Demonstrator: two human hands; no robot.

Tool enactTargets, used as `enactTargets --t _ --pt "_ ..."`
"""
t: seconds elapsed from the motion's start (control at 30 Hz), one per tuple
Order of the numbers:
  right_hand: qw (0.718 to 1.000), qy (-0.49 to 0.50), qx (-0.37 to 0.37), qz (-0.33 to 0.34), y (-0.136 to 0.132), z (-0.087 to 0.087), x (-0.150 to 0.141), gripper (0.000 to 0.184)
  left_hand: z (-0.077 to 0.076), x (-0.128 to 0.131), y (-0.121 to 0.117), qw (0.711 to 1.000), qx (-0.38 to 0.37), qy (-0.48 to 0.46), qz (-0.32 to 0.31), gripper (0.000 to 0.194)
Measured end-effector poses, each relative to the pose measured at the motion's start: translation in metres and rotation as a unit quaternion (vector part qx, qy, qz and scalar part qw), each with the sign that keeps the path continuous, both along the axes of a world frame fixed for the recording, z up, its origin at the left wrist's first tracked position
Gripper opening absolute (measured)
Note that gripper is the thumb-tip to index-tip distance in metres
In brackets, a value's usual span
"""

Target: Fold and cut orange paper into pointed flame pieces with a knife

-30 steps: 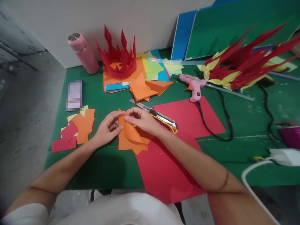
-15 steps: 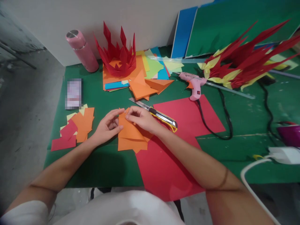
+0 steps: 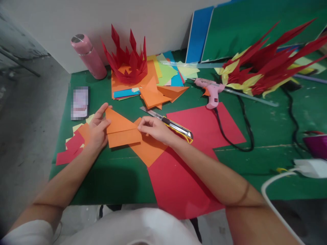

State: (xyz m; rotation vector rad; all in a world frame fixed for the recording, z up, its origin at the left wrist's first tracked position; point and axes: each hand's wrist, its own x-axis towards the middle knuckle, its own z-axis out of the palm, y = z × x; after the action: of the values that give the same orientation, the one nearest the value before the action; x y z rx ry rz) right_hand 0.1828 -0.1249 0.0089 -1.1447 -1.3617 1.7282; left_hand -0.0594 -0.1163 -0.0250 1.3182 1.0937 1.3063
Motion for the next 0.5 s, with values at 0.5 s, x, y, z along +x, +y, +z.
enactTargets --t 0.5 --pt "0.992 0.097 -0.032 -0.07 -0.008 0.002 0.0 0.054 -0.002 0.014 -0.002 0.994 -0.022 -0.044 0.097 0.062"
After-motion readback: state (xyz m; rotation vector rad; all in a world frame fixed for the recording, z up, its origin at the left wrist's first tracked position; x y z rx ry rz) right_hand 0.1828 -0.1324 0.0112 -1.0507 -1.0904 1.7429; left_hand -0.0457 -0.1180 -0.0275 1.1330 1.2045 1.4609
